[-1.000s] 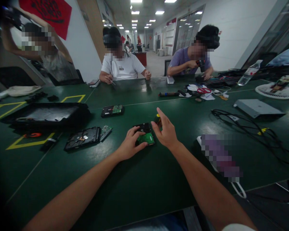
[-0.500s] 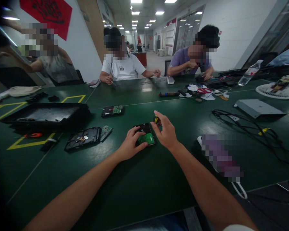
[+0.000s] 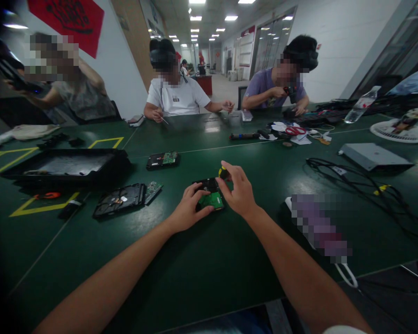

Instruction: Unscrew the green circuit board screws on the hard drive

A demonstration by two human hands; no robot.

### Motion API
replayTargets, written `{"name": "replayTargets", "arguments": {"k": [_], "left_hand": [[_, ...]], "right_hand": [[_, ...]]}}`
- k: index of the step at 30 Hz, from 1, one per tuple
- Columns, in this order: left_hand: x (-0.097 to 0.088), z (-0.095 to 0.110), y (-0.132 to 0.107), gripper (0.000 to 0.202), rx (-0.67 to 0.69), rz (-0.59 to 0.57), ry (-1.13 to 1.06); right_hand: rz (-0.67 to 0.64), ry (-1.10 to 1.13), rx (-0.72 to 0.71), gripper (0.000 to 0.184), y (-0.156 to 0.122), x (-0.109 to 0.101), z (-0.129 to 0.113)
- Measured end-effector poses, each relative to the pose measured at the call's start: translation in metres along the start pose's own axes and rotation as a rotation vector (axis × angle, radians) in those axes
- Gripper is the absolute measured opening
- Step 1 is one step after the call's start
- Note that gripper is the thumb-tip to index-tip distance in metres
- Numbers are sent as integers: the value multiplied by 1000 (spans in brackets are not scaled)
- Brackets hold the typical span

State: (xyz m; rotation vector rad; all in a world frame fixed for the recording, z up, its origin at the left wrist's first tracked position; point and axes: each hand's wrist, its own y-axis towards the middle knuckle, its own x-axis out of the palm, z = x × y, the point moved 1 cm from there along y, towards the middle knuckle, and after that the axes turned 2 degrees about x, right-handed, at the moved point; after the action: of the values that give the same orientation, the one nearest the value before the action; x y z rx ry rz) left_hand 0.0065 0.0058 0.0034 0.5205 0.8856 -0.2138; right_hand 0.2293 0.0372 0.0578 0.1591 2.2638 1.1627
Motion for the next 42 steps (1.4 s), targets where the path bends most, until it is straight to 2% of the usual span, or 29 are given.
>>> {"name": "replayTargets", "arguments": {"k": [5,11,18,24,38,42], "left_hand": [[0,0,0,52,-12,-8,8],[-2,3,0,50,-18,-15,0],[0,1,0,51,-18,-10,1],[0,-1,0,52,-22,-16,9],[-2,2,0,53,-28,-26,18],[-3,2,0,52,-20,-26,16]], "right_hand": [[-26,74,47,59,-1,1,1],[0,-31,-2,56,0,0,1],[-10,27,46,57,-1,2,2],[11,-22,4,57,-1,1,2],[-3,43,37,60,-2,4,2],[-2,-4,16,59,-3,5,3]]}}
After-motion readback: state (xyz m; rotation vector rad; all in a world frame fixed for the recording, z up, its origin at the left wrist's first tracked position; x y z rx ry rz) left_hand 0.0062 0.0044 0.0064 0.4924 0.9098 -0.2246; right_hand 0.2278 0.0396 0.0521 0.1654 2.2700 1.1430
